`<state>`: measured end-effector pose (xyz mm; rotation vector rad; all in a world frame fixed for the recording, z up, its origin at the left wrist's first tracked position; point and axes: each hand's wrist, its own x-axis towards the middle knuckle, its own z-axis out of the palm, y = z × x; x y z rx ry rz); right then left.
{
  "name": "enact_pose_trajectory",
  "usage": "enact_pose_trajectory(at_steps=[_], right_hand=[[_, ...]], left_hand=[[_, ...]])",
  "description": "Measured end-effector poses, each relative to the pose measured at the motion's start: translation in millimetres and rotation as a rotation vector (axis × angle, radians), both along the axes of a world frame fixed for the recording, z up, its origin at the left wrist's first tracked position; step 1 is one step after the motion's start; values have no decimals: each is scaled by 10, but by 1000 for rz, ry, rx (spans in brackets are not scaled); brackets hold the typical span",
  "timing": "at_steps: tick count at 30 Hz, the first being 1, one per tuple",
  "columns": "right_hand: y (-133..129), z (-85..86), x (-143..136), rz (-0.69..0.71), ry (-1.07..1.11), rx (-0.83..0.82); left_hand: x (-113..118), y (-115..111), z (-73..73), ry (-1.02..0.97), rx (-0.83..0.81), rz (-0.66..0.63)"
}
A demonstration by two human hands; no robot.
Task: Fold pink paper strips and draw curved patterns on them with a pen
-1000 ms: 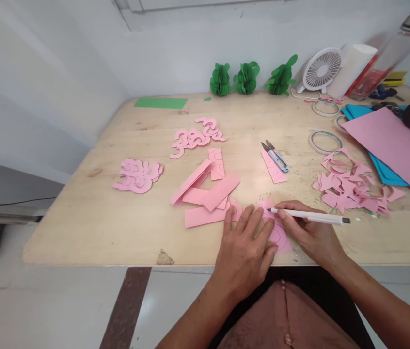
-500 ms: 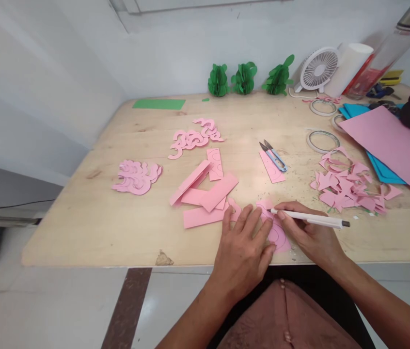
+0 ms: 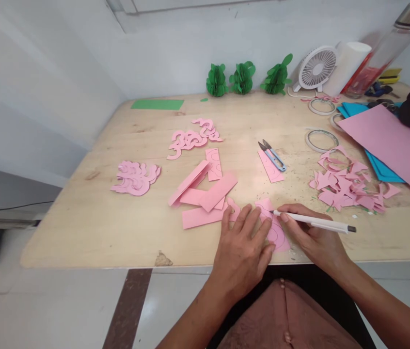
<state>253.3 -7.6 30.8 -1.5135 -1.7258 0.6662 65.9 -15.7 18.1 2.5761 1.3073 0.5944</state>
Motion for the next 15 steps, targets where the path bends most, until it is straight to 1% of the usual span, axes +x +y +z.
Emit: enact_pose_trajectory(at_steps=[15], right_hand=[[-69,-7,27,-22,28,8]], left_hand=[[-7,5,-29,5,20,-9]])
